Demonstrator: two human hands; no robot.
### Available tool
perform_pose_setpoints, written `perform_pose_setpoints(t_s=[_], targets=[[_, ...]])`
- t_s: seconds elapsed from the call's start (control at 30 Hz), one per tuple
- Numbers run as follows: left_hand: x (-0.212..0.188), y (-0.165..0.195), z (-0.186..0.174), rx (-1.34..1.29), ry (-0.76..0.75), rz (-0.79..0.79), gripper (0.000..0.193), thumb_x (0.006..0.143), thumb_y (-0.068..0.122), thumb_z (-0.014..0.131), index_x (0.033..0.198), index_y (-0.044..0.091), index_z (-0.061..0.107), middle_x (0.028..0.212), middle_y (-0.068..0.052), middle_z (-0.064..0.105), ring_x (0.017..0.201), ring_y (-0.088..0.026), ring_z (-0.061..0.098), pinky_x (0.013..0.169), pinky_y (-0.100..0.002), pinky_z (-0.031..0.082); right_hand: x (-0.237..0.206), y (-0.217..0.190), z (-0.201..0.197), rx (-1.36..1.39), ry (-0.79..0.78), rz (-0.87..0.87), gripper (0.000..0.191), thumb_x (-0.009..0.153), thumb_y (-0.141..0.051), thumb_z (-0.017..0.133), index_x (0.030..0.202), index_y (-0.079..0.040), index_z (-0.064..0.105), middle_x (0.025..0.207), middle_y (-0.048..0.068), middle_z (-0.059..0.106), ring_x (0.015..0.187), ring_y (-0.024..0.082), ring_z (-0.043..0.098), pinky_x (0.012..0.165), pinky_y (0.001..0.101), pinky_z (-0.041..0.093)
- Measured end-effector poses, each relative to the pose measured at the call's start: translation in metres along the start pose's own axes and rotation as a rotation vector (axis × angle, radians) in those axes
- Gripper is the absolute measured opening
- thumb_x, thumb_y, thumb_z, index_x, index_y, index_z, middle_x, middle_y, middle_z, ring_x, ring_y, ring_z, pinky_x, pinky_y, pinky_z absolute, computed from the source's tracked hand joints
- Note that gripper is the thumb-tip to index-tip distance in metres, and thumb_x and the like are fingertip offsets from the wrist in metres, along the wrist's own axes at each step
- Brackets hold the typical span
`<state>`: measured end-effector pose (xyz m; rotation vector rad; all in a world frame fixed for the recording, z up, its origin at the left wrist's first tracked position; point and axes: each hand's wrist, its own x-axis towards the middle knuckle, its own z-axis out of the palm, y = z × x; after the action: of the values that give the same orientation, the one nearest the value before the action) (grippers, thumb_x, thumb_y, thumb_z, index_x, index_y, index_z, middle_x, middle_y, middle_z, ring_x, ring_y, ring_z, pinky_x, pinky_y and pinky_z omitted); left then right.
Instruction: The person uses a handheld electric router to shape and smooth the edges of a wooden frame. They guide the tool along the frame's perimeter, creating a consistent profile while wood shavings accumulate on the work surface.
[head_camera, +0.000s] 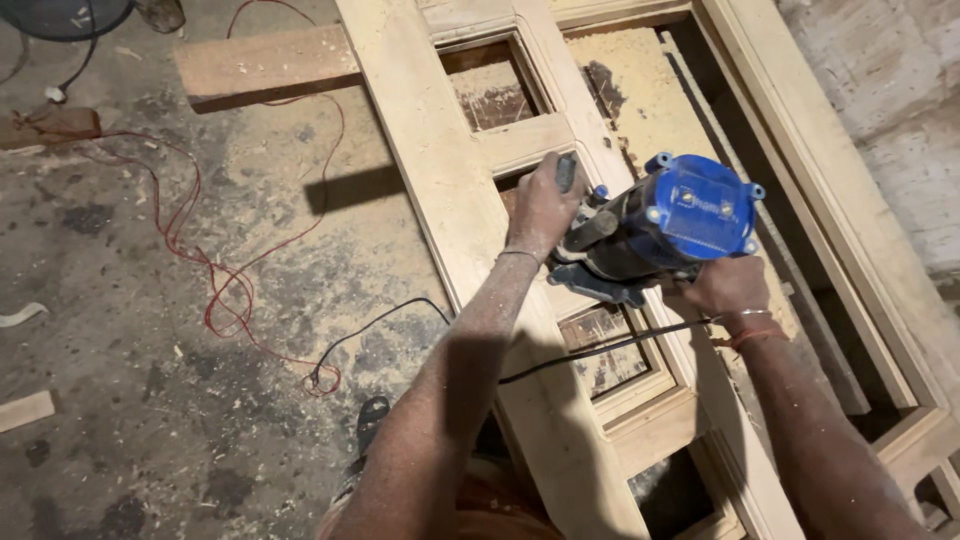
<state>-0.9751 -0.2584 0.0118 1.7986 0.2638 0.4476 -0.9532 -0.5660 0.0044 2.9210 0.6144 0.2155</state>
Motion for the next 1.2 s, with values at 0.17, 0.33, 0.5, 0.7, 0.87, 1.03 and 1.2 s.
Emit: perform_pose_setpoints(t_s=[0.17, 0.33, 0.5, 0.7, 0.87, 1.03, 1.2], targets=[[-0.003, -0.011, -0.004, 0.006, 0.046, 0.058, 0.027, 0.091, 0.026, 0.068, 0.101, 0.002, 0.063, 0.085, -0.024, 0.072, 0.084, -0.045, 0.070, 0.071, -0.051, 0.054, -0.004, -0.019, -0.004, -0.025, -0.177, 0.083, 0.051, 0.072, -0.060, 0.082, 0.095, -0.014, 0.079, 0.084, 0.014, 0.076, 0.072, 0.034, 0.072, 0.068, 0.0441, 0.060], [-0.008, -0.020, -0.011, -0.031, 0.053, 0.092, 0.025, 0.093, 0.022, 0.068, 0.100, 0.000, 0.061, 0.083, -0.026, 0.070, 0.081, -0.044, 0.070, 0.067, -0.049, 0.055, -0.007, -0.028, -0.001, -0.035, -0.271, 0.131, 0.044, 0.081, -0.054, 0.078, 0.096, -0.013, 0.078, 0.082, 0.013, 0.076, 0.070, 0.030, 0.074, 0.068, 0.0415, 0.062], [-0.010, -0.022, -0.019, -0.001, 0.042, 0.094, 0.024, 0.094, 0.021, 0.069, 0.098, -0.001, 0.062, 0.082, -0.027, 0.070, 0.080, -0.045, 0.070, 0.066, -0.049, 0.054, -0.015, -0.024, 0.014, -0.016, -0.124, -0.013, 0.026, 0.080, -0.037, 0.077, 0.097, -0.016, 0.078, 0.081, 0.011, 0.075, 0.069, 0.030, 0.071, 0.066, 0.0421, 0.060], [-0.015, -0.026, -0.032, 0.018, 0.030, 0.082, 0.024, 0.094, 0.023, 0.067, 0.099, 0.000, 0.061, 0.082, -0.025, 0.071, 0.079, -0.042, 0.072, 0.068, -0.048, 0.055, -0.016, -0.035, 0.015, -0.015, -0.222, 0.045, 0.034, 0.076, -0.041, 0.082, 0.093, -0.012, 0.077, 0.076, 0.013, 0.072, 0.062, 0.028, 0.067, 0.062, 0.0402, 0.058], [-0.014, -0.025, -0.035, 0.028, 0.025, 0.087, 0.024, 0.094, 0.023, 0.068, 0.099, 0.000, 0.062, 0.083, -0.026, 0.071, 0.082, -0.044, 0.071, 0.069, -0.049, 0.055, -0.016, -0.052, -0.002, -0.028, -0.355, 0.125, 0.027, 0.081, -0.037, 0.077, 0.096, -0.014, 0.076, 0.075, 0.011, 0.074, 0.061, 0.025, 0.069, 0.062, 0.0380, 0.059], [-0.013, -0.026, -0.039, 0.030, 0.019, 0.087, 0.025, 0.093, 0.023, 0.068, 0.098, -0.001, 0.062, 0.083, -0.026, 0.070, 0.082, -0.044, 0.071, 0.070, -0.049, 0.055, -0.019, -0.063, -0.011, -0.032, -0.389, 0.145, 0.019, 0.088, -0.031, 0.069, 0.095, -0.014, 0.075, 0.074, 0.011, 0.075, 0.061, 0.027, 0.072, 0.062, 0.0394, 0.061], [-0.015, -0.026, -0.045, 0.020, 0.012, 0.070, 0.025, 0.094, 0.023, 0.068, 0.097, -0.001, 0.062, 0.083, -0.026, 0.070, 0.081, -0.045, 0.071, 0.070, -0.048, 0.054, -0.022, -0.066, -0.012, -0.030, -0.332, 0.102, 0.020, 0.081, -0.031, 0.073, 0.092, -0.014, 0.076, 0.074, 0.013, 0.074, 0.064, 0.029, 0.072, 0.064, 0.0406, 0.060]])
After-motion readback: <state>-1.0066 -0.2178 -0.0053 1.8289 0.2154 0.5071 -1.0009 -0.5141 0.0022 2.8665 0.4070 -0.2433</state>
